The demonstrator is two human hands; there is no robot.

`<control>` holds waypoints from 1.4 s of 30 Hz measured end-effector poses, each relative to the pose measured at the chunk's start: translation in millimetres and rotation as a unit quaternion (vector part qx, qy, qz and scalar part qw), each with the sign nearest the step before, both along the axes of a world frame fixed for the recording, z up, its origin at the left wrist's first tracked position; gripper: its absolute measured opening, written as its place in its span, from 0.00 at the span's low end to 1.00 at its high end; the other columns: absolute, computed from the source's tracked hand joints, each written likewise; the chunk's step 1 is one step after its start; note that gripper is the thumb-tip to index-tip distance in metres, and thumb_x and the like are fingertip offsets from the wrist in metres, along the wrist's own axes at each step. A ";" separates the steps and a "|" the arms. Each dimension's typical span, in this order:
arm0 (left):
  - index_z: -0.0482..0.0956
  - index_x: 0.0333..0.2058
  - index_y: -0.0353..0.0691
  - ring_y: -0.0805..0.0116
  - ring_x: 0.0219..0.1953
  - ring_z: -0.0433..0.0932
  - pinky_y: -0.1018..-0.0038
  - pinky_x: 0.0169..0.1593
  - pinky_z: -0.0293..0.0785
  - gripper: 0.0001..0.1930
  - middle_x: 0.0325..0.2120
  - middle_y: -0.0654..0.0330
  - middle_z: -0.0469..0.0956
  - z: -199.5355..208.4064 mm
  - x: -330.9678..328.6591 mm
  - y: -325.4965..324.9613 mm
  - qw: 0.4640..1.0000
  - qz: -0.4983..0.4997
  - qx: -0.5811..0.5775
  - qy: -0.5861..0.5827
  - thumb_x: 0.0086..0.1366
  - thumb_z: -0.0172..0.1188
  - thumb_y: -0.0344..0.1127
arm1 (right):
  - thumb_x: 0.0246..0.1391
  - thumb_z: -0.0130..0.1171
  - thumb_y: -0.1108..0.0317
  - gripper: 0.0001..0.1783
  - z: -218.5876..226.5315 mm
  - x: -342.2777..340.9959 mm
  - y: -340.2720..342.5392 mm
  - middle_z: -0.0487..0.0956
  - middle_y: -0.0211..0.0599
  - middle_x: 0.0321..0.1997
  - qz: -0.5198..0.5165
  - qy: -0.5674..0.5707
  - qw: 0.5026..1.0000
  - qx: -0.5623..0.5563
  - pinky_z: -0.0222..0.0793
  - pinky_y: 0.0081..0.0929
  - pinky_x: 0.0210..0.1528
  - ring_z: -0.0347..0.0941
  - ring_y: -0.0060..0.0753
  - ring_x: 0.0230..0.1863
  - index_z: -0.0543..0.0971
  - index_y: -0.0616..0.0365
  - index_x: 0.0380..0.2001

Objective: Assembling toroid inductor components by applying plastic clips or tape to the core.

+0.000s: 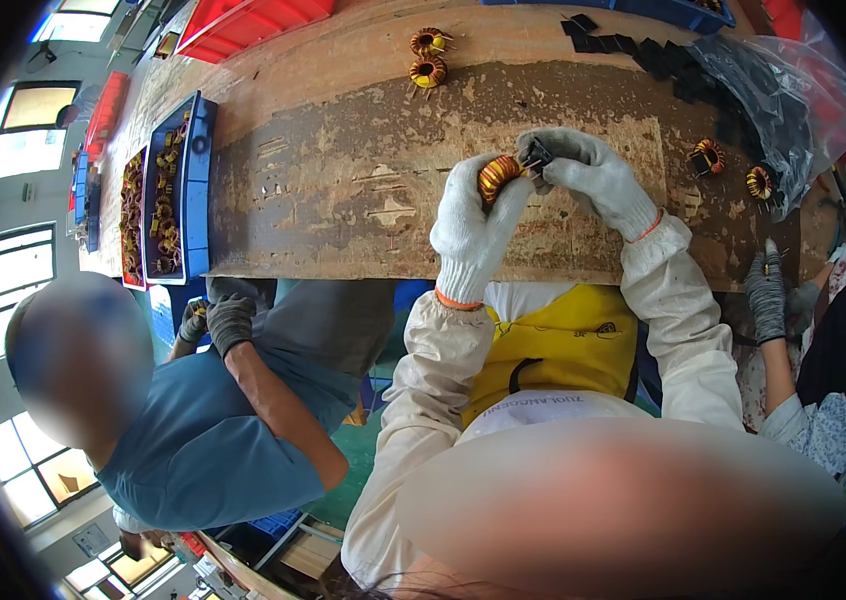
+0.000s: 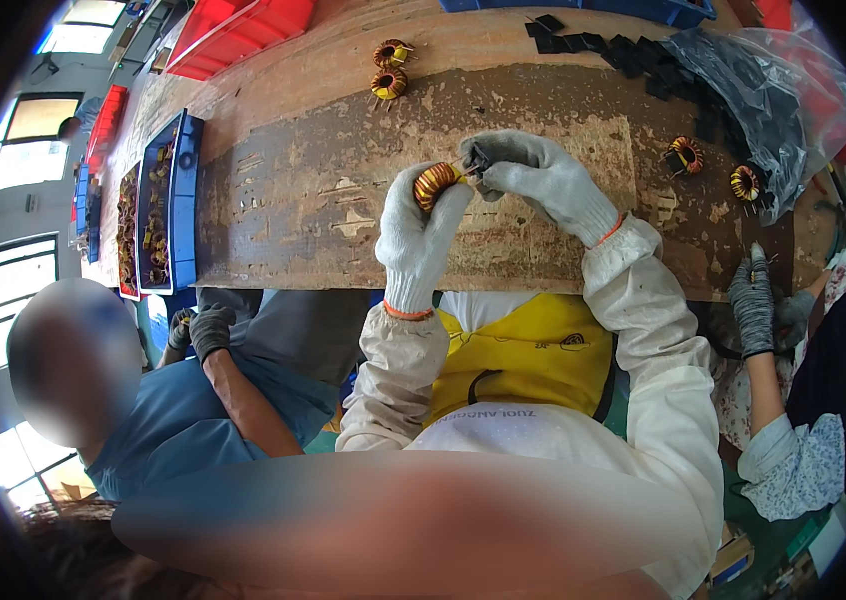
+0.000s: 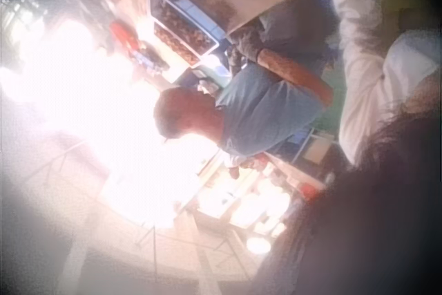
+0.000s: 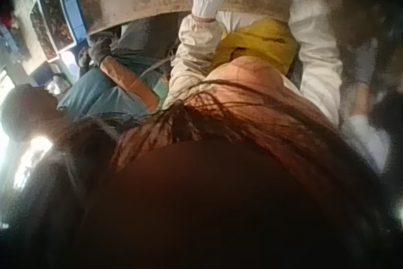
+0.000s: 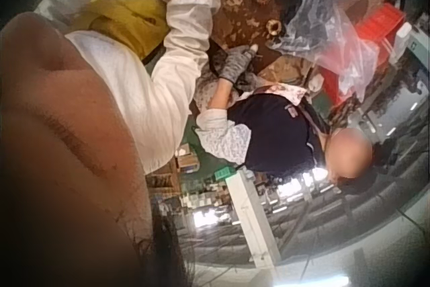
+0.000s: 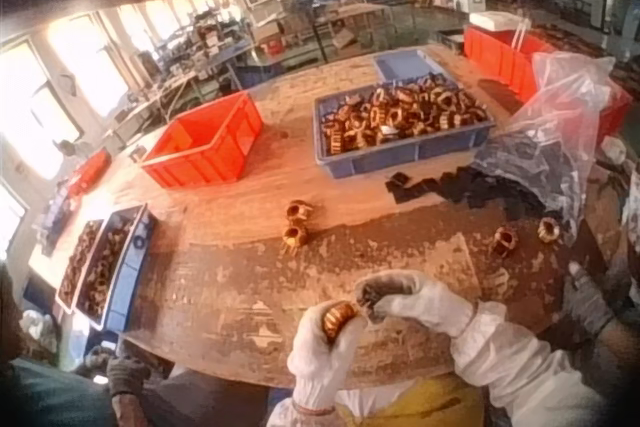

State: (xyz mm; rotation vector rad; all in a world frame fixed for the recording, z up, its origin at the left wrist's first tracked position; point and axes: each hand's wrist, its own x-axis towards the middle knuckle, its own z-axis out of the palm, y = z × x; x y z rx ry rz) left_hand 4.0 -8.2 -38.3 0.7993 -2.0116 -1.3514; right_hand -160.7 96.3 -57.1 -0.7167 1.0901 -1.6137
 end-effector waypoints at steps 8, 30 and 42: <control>0.75 0.47 0.34 0.72 0.38 0.78 0.75 0.43 0.77 0.19 0.39 0.57 0.78 4.5 -1.0 3.7 0.996 -0.004 -0.089 -0.017 0.59 0.68 0.31 | 0.58 0.57 0.73 0.22 0.9 0.4 -0.5 0.79 0.36 0.47 0.002 -0.014 1.000 -0.012 0.73 0.26 0.48 0.75 0.26 0.44 0.74 0.65 0.56; 0.76 0.46 0.36 0.75 0.38 0.76 0.77 0.43 0.77 0.17 0.37 0.61 0.77 4.4 1.3 -1.5 0.966 -0.047 0.243 0.071 0.59 0.68 0.30 | 0.60 0.56 0.72 0.24 8.5 7.0 -0.6 0.78 0.41 0.51 0.033 0.091 0.995 0.024 0.75 0.26 0.53 0.76 0.28 0.49 0.71 0.67 0.59; 0.75 0.46 0.37 0.81 0.35 0.73 0.82 0.38 0.74 0.15 0.36 0.65 0.76 5.6 -3.3 5.2 0.961 -0.035 0.254 0.106 0.61 0.65 0.28 | 0.59 0.55 0.72 0.23 8.8 7.2 -1.5 0.79 0.36 0.49 0.029 0.124 0.991 0.045 0.72 0.22 0.51 0.75 0.23 0.48 0.72 0.66 0.58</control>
